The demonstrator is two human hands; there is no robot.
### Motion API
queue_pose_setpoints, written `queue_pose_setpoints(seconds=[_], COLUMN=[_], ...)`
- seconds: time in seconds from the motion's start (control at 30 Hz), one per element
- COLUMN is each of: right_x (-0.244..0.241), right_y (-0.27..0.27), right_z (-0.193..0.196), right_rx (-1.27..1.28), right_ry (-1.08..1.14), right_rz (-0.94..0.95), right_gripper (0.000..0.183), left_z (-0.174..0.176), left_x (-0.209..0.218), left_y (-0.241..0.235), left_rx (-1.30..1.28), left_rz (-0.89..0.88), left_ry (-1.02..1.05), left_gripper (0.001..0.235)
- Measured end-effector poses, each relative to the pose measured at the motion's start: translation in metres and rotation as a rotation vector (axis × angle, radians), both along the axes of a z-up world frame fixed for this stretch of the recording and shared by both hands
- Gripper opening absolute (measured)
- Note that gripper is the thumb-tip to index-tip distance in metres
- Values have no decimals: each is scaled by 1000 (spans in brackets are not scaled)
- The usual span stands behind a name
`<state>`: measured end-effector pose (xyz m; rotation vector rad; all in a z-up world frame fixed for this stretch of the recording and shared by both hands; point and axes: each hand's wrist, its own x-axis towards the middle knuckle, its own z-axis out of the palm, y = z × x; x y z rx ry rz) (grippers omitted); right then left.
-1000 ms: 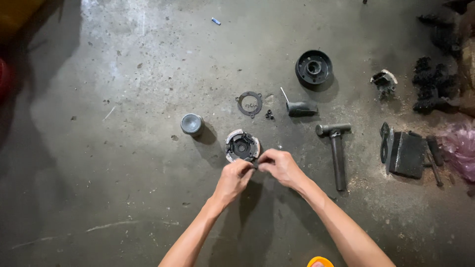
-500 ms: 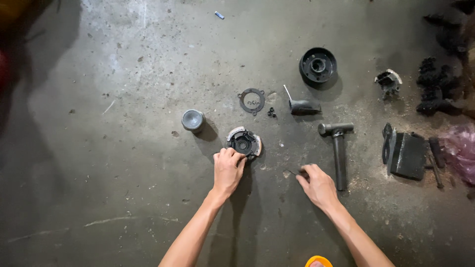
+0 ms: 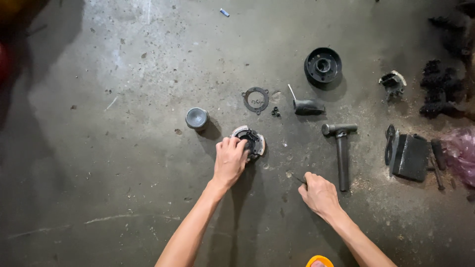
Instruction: The person assembles mechanical components on the floor and operates a metal lathe to machine parts.
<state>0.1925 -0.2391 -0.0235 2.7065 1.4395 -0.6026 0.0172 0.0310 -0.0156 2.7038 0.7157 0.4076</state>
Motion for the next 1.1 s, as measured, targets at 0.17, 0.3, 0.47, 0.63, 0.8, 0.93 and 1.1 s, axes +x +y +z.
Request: queue_pose_setpoints(seconds=[0.17,0.3,0.47,0.63,0.8,0.93,1.1], right_x=[-7,-10,-18,-24,-23,-22,-24], right_y=[13,33,46,50,44,41,42], right_z=[14,40,42,43,35,33,39], right_rx=[109,338,403,418,410,399,372], right_ry=[41,166,324,396,445,460,476], right_rz=[-75,-199,-312,-351,-392,-405,-409], right_gripper=[8,7,7,7,7,7,6], left_z=[-16,-20,26,8,0,1,-8], left_x=[17,15,-1,-10,-5,-5,-7], left_y=[-2,-7,-5,-11,-19,-21,-25], left_rx=[11,-50,-609,-721,-548,-346,-189], left_rz=[24,15,178,317,262,176,140], left_ry=[178,62,-215,-247,-279,-232,-130], left_gripper=[23,27,23,9,8,8,6])
